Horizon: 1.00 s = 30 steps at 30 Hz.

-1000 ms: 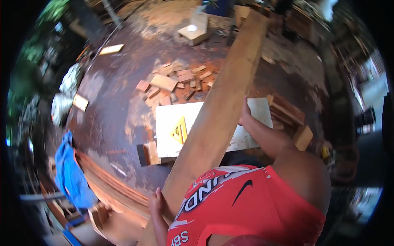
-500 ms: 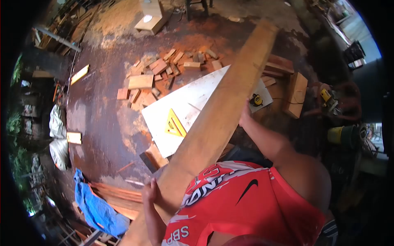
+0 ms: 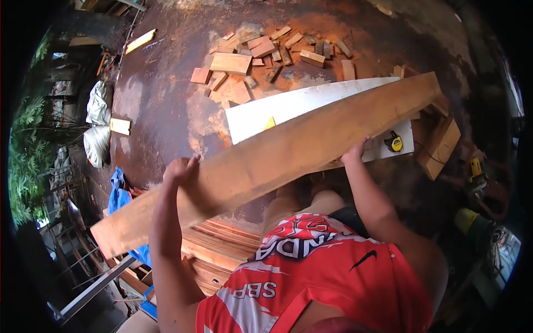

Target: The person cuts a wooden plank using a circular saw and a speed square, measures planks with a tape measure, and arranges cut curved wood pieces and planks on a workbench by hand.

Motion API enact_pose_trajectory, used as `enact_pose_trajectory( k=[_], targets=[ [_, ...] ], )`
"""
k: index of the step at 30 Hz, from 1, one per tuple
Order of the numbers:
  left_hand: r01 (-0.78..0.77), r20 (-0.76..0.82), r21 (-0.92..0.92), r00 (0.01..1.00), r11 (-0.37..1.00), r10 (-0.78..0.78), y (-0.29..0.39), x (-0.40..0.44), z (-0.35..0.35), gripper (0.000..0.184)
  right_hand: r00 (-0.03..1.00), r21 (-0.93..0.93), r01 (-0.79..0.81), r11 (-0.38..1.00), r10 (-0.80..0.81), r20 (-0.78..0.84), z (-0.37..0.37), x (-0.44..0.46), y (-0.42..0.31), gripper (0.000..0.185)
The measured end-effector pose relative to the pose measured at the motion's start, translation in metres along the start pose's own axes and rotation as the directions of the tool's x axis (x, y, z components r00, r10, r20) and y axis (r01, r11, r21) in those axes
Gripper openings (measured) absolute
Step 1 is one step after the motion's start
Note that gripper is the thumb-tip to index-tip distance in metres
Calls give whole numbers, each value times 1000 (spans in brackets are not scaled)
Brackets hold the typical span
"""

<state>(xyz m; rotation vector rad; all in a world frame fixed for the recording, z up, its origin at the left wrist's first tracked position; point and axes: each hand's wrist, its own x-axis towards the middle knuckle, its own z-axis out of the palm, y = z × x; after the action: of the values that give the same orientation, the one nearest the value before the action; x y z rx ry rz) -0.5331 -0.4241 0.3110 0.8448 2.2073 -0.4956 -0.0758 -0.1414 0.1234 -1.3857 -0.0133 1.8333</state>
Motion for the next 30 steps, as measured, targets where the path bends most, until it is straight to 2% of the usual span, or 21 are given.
enact_pose_trajectory(
  k=[4,7,10,14,16,20,22,25,26,28,29,30],
  targets=[
    [-51,11,-23,999,998,52,-16,94,-21,82,998,-16,-59,998,58,-22,14,48,27,86],
    [-70,-13,-66,998,995,69,-22,160,-14,84,991,-65,37,997,-45,-127,30,74,52,87],
    [-74,-37,-67,997,995,72,-23,218,-2,84,994,-9,51,999,-52,-92,54,78,62,85],
    [-110,-39,-76,994,991,107,-17,260,10,82,995,14,23,1000,-22,-100,64,84,69,75],
    [-149,-26,-81,989,986,147,-21,282,16,80,998,-2,58,998,-58,3,65,95,74,63],
    [-182,-23,-117,983,976,181,-30,327,31,80,997,-42,57,997,-59,-48,71,97,78,62],
    [-206,27,-163,977,965,213,-31,348,35,82,996,-70,91,993,-90,8,63,109,79,60],
    [-222,39,-139,972,965,230,-30,363,30,83,994,-94,86,992,-91,-57,57,113,79,57],
    [-242,-10,-124,970,962,243,-29,366,30,83,994,-95,82,992,-88,-69,50,110,82,57],
    [-267,-56,-110,963,957,263,-29,369,28,83,995,-390,50,920,-80,-62,34,104,83,57],
    [-332,-154,-135,938,934,311,-27,371,27,82,993,-392,54,918,-89,-72,12,107,85,57],
    [-393,-252,-159,903,906,348,-24,370,27,81,993,-821,86,565,-113,26,-19,113,90,58]
  ],
)
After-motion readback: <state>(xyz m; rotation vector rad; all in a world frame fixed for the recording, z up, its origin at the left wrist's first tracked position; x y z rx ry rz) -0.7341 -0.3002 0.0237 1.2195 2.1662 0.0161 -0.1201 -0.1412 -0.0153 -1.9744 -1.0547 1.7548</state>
